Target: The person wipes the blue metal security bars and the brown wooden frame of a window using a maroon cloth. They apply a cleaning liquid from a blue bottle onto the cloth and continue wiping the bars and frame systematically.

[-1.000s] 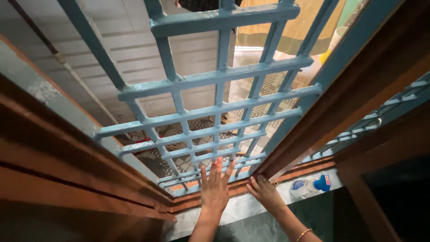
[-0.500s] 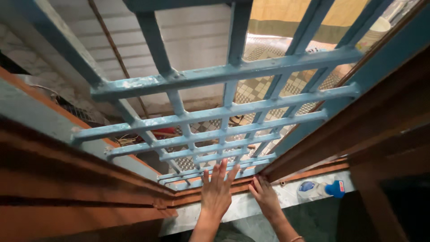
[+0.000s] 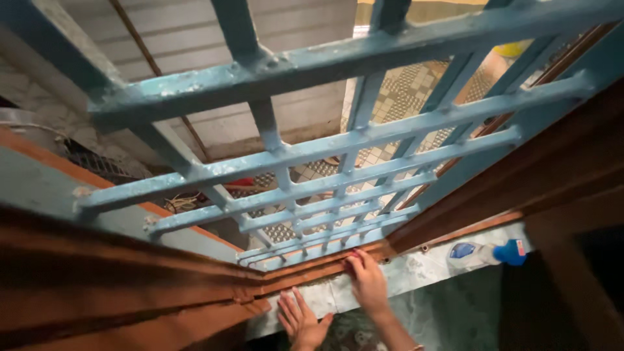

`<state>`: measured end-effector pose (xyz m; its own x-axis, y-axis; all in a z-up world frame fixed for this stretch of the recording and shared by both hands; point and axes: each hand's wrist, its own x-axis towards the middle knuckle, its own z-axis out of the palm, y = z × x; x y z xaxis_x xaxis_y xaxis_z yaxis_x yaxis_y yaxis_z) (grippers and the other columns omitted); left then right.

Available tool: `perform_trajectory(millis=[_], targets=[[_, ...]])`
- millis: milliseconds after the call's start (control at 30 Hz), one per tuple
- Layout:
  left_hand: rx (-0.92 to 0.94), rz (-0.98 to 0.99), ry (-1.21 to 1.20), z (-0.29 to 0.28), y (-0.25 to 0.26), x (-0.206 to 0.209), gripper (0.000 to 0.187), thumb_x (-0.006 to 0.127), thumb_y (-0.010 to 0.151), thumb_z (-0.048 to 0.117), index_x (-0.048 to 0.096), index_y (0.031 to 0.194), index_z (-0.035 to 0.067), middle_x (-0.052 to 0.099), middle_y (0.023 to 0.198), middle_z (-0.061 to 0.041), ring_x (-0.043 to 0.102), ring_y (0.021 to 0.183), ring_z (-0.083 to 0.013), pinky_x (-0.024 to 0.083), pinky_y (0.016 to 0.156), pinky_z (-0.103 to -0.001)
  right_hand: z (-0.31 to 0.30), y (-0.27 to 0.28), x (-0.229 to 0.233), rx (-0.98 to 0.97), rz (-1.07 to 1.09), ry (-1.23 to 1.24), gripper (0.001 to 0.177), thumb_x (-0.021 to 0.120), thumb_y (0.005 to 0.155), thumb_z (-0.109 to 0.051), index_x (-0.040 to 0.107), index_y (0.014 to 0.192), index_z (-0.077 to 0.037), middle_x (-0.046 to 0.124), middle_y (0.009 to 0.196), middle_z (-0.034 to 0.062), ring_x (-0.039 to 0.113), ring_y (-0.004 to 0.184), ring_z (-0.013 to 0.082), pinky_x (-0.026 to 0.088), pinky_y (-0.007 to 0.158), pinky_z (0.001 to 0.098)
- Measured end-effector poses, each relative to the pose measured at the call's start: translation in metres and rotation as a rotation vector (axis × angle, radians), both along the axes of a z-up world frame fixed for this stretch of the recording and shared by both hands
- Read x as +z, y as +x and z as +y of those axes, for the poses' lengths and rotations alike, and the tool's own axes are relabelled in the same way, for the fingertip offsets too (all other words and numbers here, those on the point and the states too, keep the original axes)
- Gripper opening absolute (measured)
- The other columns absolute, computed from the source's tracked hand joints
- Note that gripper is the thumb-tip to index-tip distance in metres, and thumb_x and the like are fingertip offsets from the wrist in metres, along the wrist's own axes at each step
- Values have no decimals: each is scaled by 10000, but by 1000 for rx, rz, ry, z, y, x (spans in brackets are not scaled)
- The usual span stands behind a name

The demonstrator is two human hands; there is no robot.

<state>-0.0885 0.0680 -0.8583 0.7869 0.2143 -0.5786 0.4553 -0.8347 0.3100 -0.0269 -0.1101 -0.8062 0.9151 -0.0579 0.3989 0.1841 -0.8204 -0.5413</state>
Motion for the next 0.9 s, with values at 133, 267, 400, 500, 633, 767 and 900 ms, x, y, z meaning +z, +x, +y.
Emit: perform_trajectory(millis=[133, 267, 400, 500, 633, 767, 900], targets=[[-80, 143, 122, 1, 1, -17, 1372, 738, 788, 750, -134, 1616, 91, -207, 1690, -246, -174, 1576, -432, -23, 1257, -592, -31, 8, -2, -166, 66, 9, 300, 718, 828, -20, 652, 1103, -120, 657, 1258, 113, 616, 1131, 359, 509, 923, 444], [-164, 62, 239, 1, 1, -25, 1327, 708, 776, 771, -81, 1619, 116, -179, 1684, -258, -144, 1572, -445, -16, 1257, -620, -3, 13, -20, -179, -125, 129, 570, 593, 630, 71, 617, 1188, -44, 618, 1286, 176, 592, 1207, 403, 499, 996, 472], [44, -817, 735, -14, 3, -19, 1268, 795, 663, 598, 86, 1648, 231, -8, 1713, -126, 2, 1600, -335, 70, 1287, -560, 74, -2, -29, 237, 157, 107, 332, 702, 825, -30, 694, 1130, -160, 635, 1311, 112, 606, 1261, 340, 521, 1002, 433], [-64, 69, 304, -13, 2, -19, 1371, 729, 637, 837, 26, 1626, 200, -82, 1716, -209, -46, 1612, -404, 13, 1303, -597, 67, 2, -25, 448, -32, -105, 480, 676, 710, -19, 684, 1182, -107, 598, 1364, 178, 560, 1241, 407, 486, 1032, 475], [-165, -310, 314, 2, 2, -21, 1488, 709, 524, 885, 54, 1618, 120, -49, 1665, -302, -14, 1528, -519, 52, 1159, -686, -9, 11, -19, 351, -109, -49, 346, 684, 800, -72, 666, 1145, -95, 627, 1304, 127, 587, 1244, 356, 497, 1033, 442], [-106, -924, 297, 3, 1, -22, 1468, 595, 412, 916, 158, 1562, 114, 42, 1612, -300, 77, 1450, -541, 103, 1057, -747, -31, 14, -26, -71, 199, 729, 461, 525, 731, 38, 660, 1163, -48, 623, 1246, 124, 699, 1081, 259, 563, 938, 366], [-48, -1236, 360, -7, 11, -22, 1253, 411, 628, 922, 311, 1555, 85, 282, 1543, -314, 274, 1376, -541, 197, 1033, -731, 38, 9, -39, 47, -131, 61, 424, 632, 695, -14, 695, 1109, -83, 667, 1202, 155, 600, 1209, 343, 469, 1030, 431]])
